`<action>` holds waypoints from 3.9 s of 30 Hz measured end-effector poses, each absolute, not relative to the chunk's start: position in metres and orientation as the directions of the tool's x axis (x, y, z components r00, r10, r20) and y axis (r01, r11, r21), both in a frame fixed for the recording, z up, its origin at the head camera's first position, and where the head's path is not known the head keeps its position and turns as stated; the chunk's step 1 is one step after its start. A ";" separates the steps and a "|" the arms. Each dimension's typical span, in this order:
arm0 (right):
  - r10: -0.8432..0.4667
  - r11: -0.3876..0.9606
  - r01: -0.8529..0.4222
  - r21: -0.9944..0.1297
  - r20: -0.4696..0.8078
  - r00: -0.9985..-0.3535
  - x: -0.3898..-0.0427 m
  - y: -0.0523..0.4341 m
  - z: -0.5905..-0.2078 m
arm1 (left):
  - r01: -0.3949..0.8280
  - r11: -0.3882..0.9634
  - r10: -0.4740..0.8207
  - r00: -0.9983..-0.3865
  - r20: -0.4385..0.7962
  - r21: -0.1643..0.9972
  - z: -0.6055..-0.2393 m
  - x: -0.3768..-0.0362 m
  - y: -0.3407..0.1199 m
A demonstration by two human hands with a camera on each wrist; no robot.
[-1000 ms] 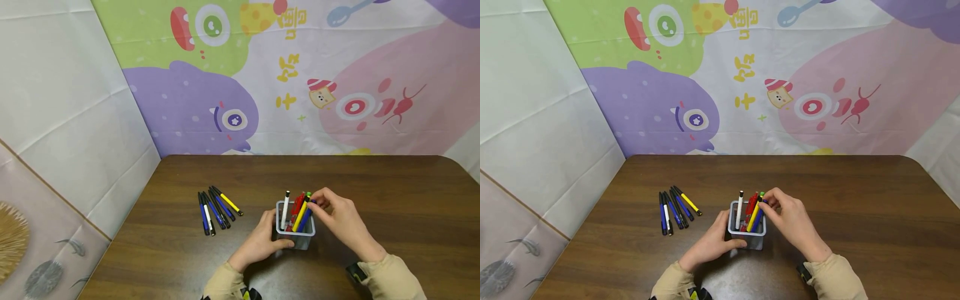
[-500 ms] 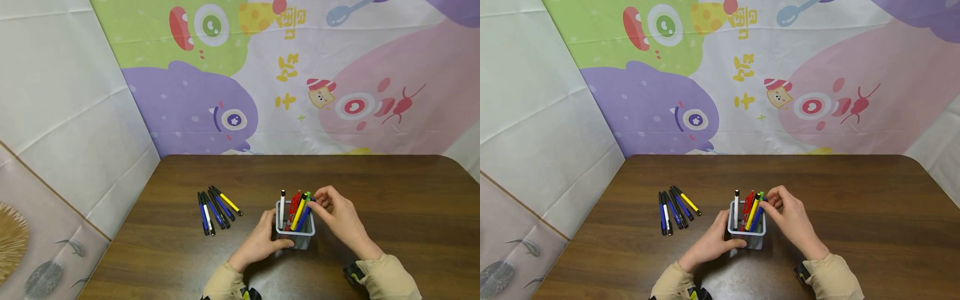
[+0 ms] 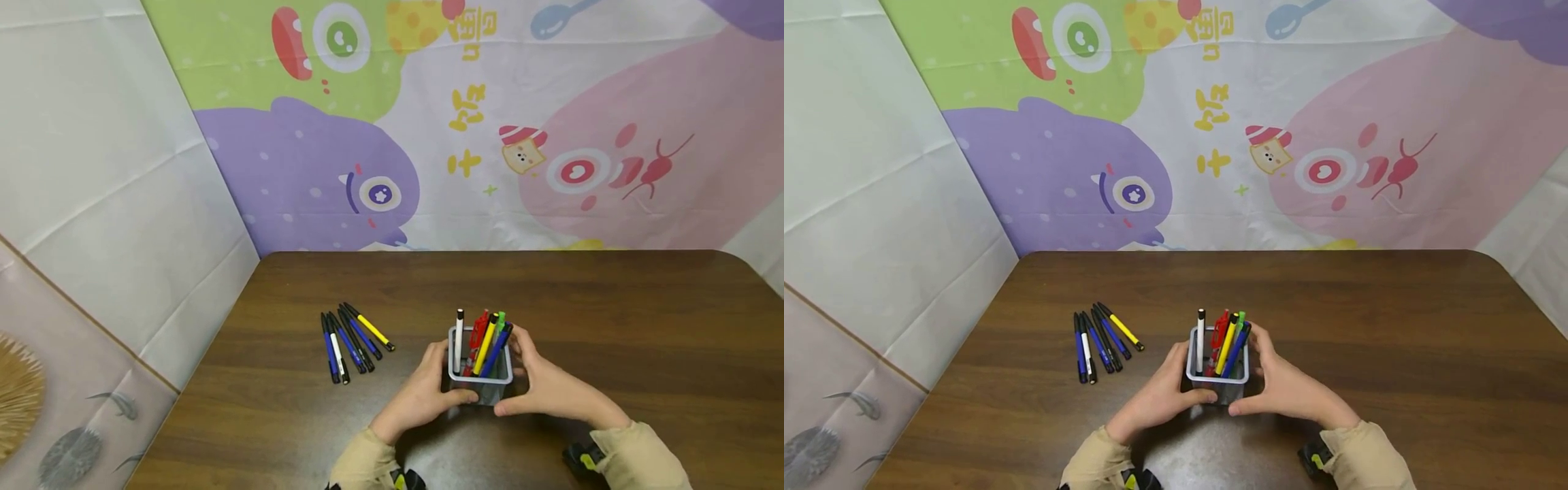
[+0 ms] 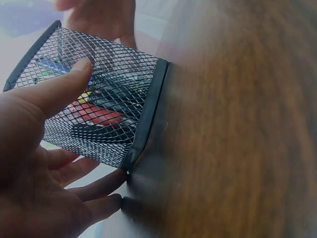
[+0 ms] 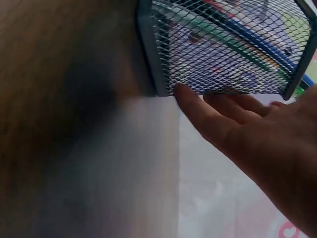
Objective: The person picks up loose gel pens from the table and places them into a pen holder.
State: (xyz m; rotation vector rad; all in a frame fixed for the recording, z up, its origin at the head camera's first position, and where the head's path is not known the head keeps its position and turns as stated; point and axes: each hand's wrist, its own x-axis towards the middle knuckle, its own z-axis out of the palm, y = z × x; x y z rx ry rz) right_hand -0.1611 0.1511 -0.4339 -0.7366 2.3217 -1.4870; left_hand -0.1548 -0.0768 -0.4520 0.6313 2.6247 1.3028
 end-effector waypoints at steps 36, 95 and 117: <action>-0.378 0.276 -0.053 -0.960 -0.058 -0.924 -0.158 0.134 -0.445 | 0.442 0.890 0.423 -0.892 0.157 0.112 -0.419 -0.182 -0.109; -0.373 0.302 -0.052 -0.952 -0.067 -0.925 -0.156 0.136 -0.447 | 0.369 0.900 0.192 -0.812 0.552 0.230 -0.386 -0.194 -0.120; -0.366 0.304 -0.040 -0.952 -0.079 -0.927 -0.154 0.136 -0.443 | 0.463 0.777 0.027 -0.702 0.712 0.426 -0.350 -0.168 -0.107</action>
